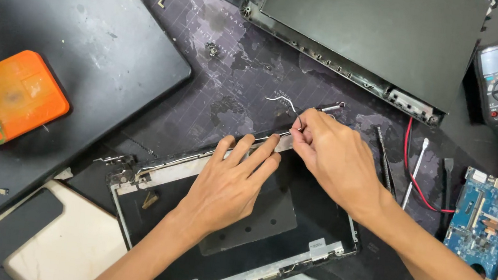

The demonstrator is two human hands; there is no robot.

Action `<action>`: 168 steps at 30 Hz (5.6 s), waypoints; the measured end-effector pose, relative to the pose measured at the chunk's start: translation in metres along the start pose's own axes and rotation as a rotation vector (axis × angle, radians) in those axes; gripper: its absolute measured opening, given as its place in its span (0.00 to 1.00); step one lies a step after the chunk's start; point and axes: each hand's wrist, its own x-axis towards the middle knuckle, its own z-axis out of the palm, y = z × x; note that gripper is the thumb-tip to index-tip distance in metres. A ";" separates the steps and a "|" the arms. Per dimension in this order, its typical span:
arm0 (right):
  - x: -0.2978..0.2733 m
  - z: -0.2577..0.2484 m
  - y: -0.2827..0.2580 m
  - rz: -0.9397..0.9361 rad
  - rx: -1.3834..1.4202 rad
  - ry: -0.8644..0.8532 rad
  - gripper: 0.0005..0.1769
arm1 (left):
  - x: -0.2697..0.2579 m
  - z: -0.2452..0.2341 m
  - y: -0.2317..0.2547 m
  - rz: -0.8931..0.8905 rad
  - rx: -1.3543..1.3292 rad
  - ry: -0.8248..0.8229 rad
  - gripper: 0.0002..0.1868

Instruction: The person uses a screwdriver to remove screws from the laptop screen bezel and detaches the metal frame. They then place the screen panel into the bezel, align it, and reattach the frame using the screwdriver to secure the screws.

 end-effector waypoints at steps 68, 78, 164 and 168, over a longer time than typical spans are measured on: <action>0.051 -0.031 -0.012 -0.395 -0.284 -0.323 0.10 | -0.007 0.004 0.003 0.050 0.181 0.042 0.25; 0.045 -0.026 -0.010 -0.476 -0.434 -0.291 0.10 | -0.005 0.001 0.004 0.051 0.176 0.039 0.25; 0.025 -0.044 0.032 -0.525 -0.137 -0.088 0.08 | 0.019 0.012 0.008 0.016 0.191 0.094 0.30; 0.030 -0.041 0.035 -0.561 -0.147 -0.057 0.07 | 0.020 0.012 0.007 0.013 0.171 0.079 0.32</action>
